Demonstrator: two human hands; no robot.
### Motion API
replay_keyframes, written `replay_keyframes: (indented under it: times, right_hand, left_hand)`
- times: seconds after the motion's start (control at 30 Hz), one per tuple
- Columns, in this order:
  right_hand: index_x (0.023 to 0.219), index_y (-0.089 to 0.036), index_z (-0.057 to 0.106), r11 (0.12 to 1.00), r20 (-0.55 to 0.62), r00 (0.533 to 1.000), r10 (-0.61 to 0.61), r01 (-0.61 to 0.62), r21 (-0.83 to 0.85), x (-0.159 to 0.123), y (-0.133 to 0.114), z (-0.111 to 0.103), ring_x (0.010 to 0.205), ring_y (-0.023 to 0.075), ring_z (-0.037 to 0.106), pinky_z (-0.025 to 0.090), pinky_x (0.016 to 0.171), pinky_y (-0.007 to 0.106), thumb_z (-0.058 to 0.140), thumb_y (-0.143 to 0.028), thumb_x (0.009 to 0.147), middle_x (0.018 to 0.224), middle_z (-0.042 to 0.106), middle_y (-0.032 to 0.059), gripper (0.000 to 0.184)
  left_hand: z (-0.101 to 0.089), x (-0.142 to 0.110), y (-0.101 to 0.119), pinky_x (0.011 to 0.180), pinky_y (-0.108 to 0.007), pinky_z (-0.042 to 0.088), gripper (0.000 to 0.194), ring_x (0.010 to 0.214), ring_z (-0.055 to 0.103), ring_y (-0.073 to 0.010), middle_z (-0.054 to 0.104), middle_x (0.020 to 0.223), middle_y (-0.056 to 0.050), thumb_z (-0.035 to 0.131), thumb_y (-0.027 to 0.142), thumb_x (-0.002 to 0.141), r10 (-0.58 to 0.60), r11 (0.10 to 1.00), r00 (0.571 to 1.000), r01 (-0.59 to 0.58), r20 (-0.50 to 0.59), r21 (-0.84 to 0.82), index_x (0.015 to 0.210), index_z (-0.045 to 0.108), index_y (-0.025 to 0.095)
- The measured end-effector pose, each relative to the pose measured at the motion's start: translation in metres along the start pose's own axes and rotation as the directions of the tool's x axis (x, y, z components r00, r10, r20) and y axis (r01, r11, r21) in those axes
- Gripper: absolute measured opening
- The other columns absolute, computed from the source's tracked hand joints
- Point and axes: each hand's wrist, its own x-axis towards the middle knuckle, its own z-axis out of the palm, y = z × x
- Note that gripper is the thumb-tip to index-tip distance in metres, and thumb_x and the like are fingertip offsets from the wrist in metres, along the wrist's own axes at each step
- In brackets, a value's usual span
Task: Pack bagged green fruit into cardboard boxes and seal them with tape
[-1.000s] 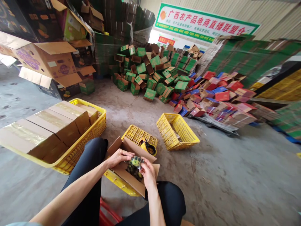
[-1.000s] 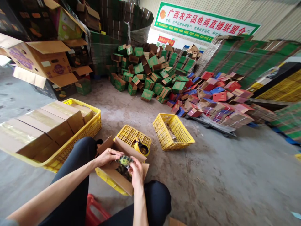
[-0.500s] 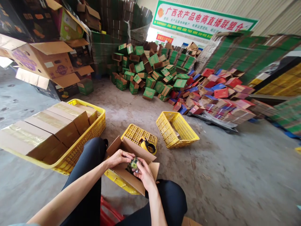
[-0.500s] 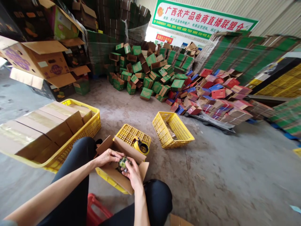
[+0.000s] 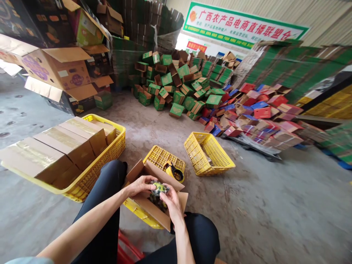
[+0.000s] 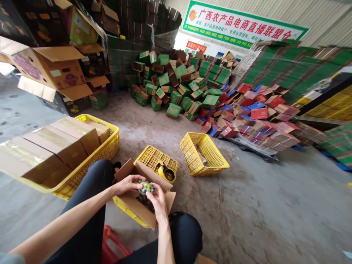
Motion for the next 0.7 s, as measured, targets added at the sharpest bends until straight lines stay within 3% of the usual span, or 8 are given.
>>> replay_keyframes:
  times: [0.33, 0.53, 0.7]
  right_hand:
    - [0.129, -0.03, 0.071, 1.0, 0.02, 1.0, 0.019, -0.019, -0.001, -0.001, -0.001, 0.002, 0.12, 0.0296, 0.07, 0.058, 0.099, 0.042, 0.09, -0.049, 0.075, 0.13, 0.075, 0.0057, 0.06]
    - [0.13, -0.03, 0.071, 0.999, 0.015, 0.999, -0.033, 0.033, -0.018, -0.001, -0.004, 0.001, 0.127, 0.0307, 0.066, 0.05, 0.112, 0.045, 0.09, -0.044, 0.075, 0.134, 0.073, 0.0053, 0.06]
    - [0.128, -0.03, 0.072, 0.992, -0.034, 0.993, -0.11, 0.108, -0.059, 0.001, -0.004, 0.0, 0.133, 0.0312, 0.061, 0.045, 0.116, 0.046, 0.09, -0.038, 0.071, 0.135, 0.072, 0.0049, 0.06]
  left_hand:
    - [0.0, 0.002, 0.0, 0.078, -0.03, 0.055, 0.058, 0.089, 0.068, -0.02, 0.072, 0.103, -0.007, 0.099, 0.044, 0.065, 0.062, 0.998, 0.998, -0.062, -0.023, 0.003, 0.11, 0.072, 0.016]
    - [-0.004, 0.007, -0.009, 0.087, -0.032, 0.052, 0.085, 0.103, 0.068, -0.0228, 0.071, 0.115, -0.01, 0.098, 0.036, 0.069, 0.099, 0.995, 0.995, -0.099, -0.004, -0.016, 0.143, 0.06, 0.021]
    - [-0.004, 0.006, -0.014, 0.094, -0.037, 0.053, 0.091, 0.113, 0.066, -0.0265, 0.064, 0.13, -0.013, 0.098, 0.035, 0.069, 0.038, 0.998, 0.998, -0.035, 0.051, -0.058, 0.149, 0.057, 0.025]
